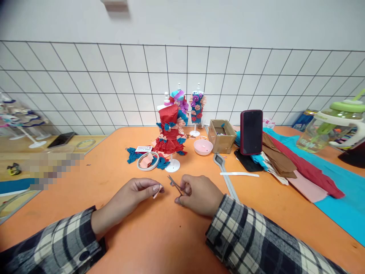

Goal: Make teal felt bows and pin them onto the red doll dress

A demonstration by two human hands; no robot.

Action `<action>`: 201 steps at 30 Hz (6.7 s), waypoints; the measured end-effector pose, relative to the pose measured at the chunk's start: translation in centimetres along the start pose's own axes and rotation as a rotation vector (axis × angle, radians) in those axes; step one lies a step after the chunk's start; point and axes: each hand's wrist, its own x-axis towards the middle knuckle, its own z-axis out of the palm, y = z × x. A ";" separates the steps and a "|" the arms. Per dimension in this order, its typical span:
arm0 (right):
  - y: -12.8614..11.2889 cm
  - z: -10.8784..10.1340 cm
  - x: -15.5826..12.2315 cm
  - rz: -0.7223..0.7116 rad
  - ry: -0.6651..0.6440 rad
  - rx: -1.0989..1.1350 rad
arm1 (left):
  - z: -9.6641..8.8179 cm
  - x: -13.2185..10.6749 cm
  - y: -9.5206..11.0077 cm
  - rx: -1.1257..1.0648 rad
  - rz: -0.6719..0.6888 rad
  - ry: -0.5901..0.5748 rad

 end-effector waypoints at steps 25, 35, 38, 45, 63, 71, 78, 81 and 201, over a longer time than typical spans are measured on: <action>-2.1 1.3 -1.0 -0.340 0.230 0.320 | 1.0 -0.3 -0.1 -0.235 0.027 -0.140; -2.4 2.2 -0.6 -0.172 0.223 0.434 | 1.5 -0.3 -0.4 -0.321 0.053 -0.163; -2.4 2.1 -0.7 -0.185 0.238 0.379 | 1.5 -0.3 -0.5 -0.316 0.055 -0.150; -2.1 2.7 -0.7 -0.082 0.071 0.632 | 1.4 0.0 -0.9 -0.291 0.110 -0.093; -2.5 2.8 -1.2 -0.307 -0.053 0.743 | 1.6 -0.8 -0.5 -0.095 0.142 -0.150; -1.9 3.1 -1.1 -0.172 -0.165 0.790 | 1.5 -0.8 -0.2 0.073 0.164 0.007; -1.6 2.5 -0.6 -0.149 0.019 0.403 | 0.7 -0.6 0.1 0.081 0.225 0.061; -1.6 2.5 -0.6 -0.212 0.112 0.182 | 0.9 -1.0 0.7 0.257 0.260 0.019; -1.7 1.3 -1.4 -0.056 -0.342 0.503 | 0.3 -0.2 0.4 -0.183 -0.010 -0.109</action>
